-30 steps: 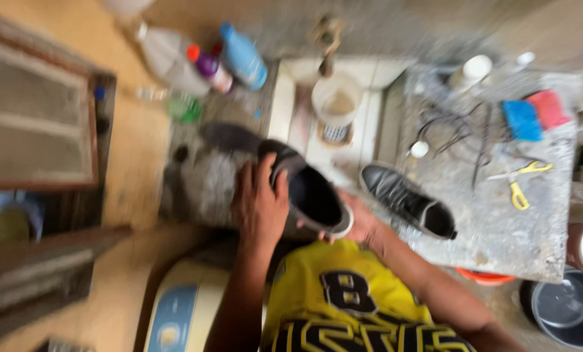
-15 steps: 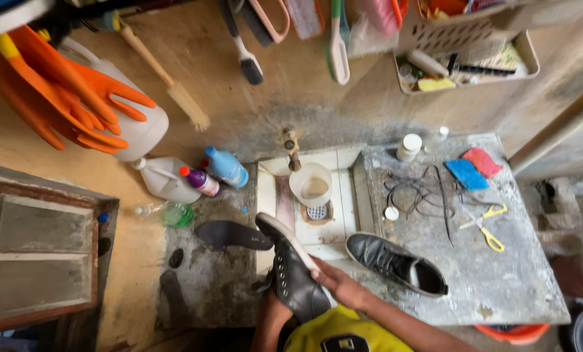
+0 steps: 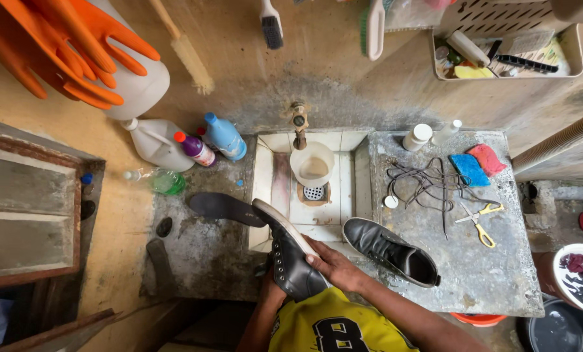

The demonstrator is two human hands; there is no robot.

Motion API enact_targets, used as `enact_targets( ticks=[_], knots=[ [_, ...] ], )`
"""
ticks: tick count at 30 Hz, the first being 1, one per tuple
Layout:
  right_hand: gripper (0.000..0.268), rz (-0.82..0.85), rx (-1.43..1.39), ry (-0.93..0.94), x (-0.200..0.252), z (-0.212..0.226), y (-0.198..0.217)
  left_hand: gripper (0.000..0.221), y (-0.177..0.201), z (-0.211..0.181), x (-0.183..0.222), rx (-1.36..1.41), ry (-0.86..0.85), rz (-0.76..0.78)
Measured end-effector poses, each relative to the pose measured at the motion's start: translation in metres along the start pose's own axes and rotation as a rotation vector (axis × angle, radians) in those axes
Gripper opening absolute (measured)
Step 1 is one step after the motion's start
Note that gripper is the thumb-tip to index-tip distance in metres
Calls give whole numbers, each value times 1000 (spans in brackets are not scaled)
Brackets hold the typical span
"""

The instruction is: The person unlaces a pair of black shoes, removes the insoles, and handles the laces and shoes individually while working at a bench near a sink.

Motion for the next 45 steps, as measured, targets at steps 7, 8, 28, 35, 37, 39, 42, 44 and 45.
enact_targets(
  ticks=[7, 8, 28, 35, 37, 39, 42, 44, 45],
  knots=[
    [80, -63, 175, -74, -2, 1, 4, 44, 12, -38, 6, -97, -63, -39],
    [78, -91, 134, -93, -3, 0, 5, 43, 17, -47, 4, -126, -45, -52],
    [77, -261, -1141, 0, 10, -89, 59, 34, 220, -101, 49, -784, 285, 199],
    [68, 187, -1527, 265, 32, -77, 34, 51, 231, -190, 22, -628, 69, -403],
    [68, 188, -1613, 266, 28, -74, 22, 33, 193, -229, 31, -337, 23, -270],
    [68, -30, -1487, 158, 23, -75, 16, 25, 147, -265, 44, -87, -227, -103],
    [67, -251, -1364, 32, 19, -80, 1, 34, 95, -292, 53, -131, -261, 3],
    [64, -372, -1124, 71, 17, -75, -2, 41, 77, -292, 47, -235, -148, -58],
    [64, -441, -920, 143, 17, -69, -2, 42, 73, -286, 40, -303, -59, 6]
  ],
)
Point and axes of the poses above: each hand's wrist, its own x-axis away from the middle knuckle, its own y-axis out of the back of the hand, z = x × y, the point moved 2 cm from there along -x, towards the middle knuckle, and after that the axes turned 4 degrees about z, right-handed, at the moved point
